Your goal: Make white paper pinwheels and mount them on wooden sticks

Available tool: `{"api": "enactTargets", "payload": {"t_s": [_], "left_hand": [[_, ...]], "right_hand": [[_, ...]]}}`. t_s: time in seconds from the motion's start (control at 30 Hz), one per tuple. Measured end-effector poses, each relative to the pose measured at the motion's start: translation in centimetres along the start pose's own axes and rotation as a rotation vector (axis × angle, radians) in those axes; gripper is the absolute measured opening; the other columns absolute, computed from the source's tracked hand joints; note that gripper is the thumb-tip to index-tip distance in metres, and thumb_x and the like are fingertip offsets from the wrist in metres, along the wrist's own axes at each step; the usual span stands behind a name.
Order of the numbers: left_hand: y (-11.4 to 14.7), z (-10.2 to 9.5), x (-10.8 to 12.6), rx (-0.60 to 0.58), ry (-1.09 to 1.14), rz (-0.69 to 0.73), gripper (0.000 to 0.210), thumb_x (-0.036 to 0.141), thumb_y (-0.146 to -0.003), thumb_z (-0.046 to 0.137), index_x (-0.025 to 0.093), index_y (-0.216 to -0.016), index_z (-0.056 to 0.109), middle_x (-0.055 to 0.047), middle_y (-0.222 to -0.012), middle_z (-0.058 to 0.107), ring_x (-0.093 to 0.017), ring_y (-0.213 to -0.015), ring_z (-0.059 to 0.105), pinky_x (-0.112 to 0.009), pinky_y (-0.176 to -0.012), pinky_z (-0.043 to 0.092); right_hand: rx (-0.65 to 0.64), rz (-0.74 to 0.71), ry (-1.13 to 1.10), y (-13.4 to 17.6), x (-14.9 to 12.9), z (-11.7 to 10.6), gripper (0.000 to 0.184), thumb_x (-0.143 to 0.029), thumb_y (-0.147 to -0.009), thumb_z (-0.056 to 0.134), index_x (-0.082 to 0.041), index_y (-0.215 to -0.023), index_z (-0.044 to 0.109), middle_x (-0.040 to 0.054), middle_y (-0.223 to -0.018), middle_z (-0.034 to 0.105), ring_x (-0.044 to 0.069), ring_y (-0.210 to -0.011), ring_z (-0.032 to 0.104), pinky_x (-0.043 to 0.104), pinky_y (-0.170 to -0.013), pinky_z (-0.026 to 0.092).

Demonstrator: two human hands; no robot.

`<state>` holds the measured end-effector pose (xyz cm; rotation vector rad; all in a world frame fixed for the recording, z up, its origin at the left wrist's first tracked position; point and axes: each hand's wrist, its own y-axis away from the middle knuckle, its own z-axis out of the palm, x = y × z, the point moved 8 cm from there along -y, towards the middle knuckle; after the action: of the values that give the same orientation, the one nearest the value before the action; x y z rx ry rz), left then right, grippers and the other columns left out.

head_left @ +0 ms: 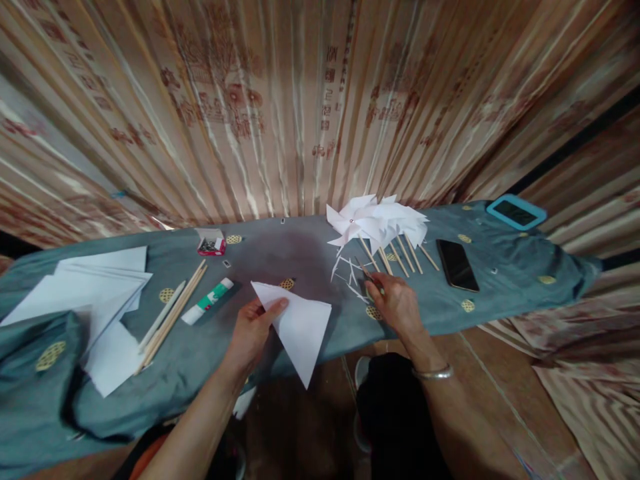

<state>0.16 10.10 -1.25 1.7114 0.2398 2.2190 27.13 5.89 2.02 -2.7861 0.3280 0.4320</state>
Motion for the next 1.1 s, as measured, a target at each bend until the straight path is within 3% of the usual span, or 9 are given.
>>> {"api": "enactTargets", "payload": {"t_s": [0.07,0.27,0.47,0.67,0.73,0.8,0.93,1.0,1.1], "left_hand": [[0.1,0.5,-0.5,-0.027,-0.015,-0.036,0.025,0.036,-0.054,0.083,0.022,-0.072,0.072,-0.002,-0.07,0.074,-0.02,-0.058,0.065,-0.029,-0.057,0.051],[0.1,1.2,-1.7,-0.063,-0.017,-0.097,0.031,0.036,-0.052,0.084,0.018,-0.073,0.07,-0.002,-0.064,0.071,-0.017,-0.051,0.062,-0.026,-0.049,0.047],[-0.4,0.9,-2.3,-0.059,-0.017,-0.091,0.037,0.035,-0.051,0.084,0.016,-0.077,0.066,-0.001,-0.062,0.069,-0.015,-0.05,0.06,-0.024,-0.049,0.047],[-0.4,0.7,-2.7,-0.069,-0.021,-0.104,0.052,0.026,-0.052,0.084,0.015,-0.098,0.062,-0.001,-0.073,0.072,-0.016,-0.059,0.064,-0.026,-0.057,0.05],[-0.4,0.6,-2.6,-0.064,-0.028,-0.108,0.055,0.025,-0.053,0.083,0.015,-0.102,0.061,-0.001,-0.076,0.072,-0.016,-0.059,0.064,-0.026,-0.058,0.051],[-0.6,0.4,-2.4,-0.055,-0.017,-0.088,0.053,0.024,-0.053,0.083,0.015,-0.1,0.061,-0.001,-0.075,0.072,-0.016,-0.059,0.064,-0.026,-0.058,0.051],[-1.1,-0.3,-1.7,-0.02,-0.001,-0.027,0.044,0.023,-0.053,0.083,0.017,-0.091,0.062,0.001,-0.071,0.07,-0.015,-0.06,0.063,-0.025,-0.058,0.05],[-1.4,-1.0,-1.5,0.014,0.002,-0.012,0.045,0.022,-0.052,0.082,0.019,-0.092,0.061,0.003,-0.071,0.069,-0.015,-0.061,0.063,-0.025,-0.058,0.05],[-1.8,-2.0,-1.0,0.054,0.002,0.002,0.049,0.021,-0.052,0.082,0.02,-0.096,0.061,0.004,-0.072,0.068,-0.015,-0.062,0.063,-0.025,-0.059,0.05]], "right_hand": [[-0.026,-0.051,0.142,0.1,0.5,0.3,0.029,-0.03,-0.091,0.053,-0.01,-0.107,0.068,0.0157,-0.095,0.072,0.028,-0.089,0.064,0.036,-0.078,0.048],[0.008,-0.043,0.201,0.2,1.1,0.2,0.026,-0.03,-0.092,0.052,-0.013,-0.105,0.067,0.0149,-0.098,0.072,0.026,-0.089,0.065,0.035,-0.079,0.048],[-0.145,0.061,0.3,0.4,1.8,0.3,0.022,-0.028,-0.09,0.055,-0.015,-0.104,0.066,0.0132,-0.099,0.071,0.024,-0.085,0.068,0.03,-0.07,0.048],[-0.243,0.071,0.301,0.6,1.7,0.4,0.025,-0.023,-0.086,0.057,-0.014,-0.108,0.065,0.0145,-0.087,0.073,0.028,-0.078,0.07,0.033,-0.067,0.048],[-0.217,0.101,0.131,0.7,1.7,0.2,0.026,-0.025,-0.084,0.058,-0.016,-0.107,0.066,0.0119,-0.086,0.074,0.027,-0.078,0.07,0.035,-0.068,0.05],[-0.22,0.158,-0.237,1.0,1.4,0.7,0.026,-0.029,-0.081,0.061,-0.018,-0.103,0.067,0.0085,-0.086,0.074,0.025,-0.078,0.071,0.033,-0.066,0.052],[-0.431,0.335,-1.086,2.4,-1.4,3.6,0.034,-0.039,-0.069,0.075,-0.019,-0.096,0.067,0.0054,-0.085,0.075,0.02,-0.072,0.071,0.022,-0.046,0.048],[-0.522,0.442,-1.332,3.1,-2.9,4.7,0.038,-0.038,-0.064,0.081,-0.019,-0.095,0.068,0.005,-0.083,0.076,0.018,-0.07,0.071,0.019,-0.045,0.048],[-0.617,0.609,-1.564,4.2,-4.3,6.1,0.041,-0.032,-0.058,0.087,-0.018,-0.093,0.071,0.0048,-0.081,0.076,0.016,-0.068,0.072,0.021,-0.055,0.054]]}}
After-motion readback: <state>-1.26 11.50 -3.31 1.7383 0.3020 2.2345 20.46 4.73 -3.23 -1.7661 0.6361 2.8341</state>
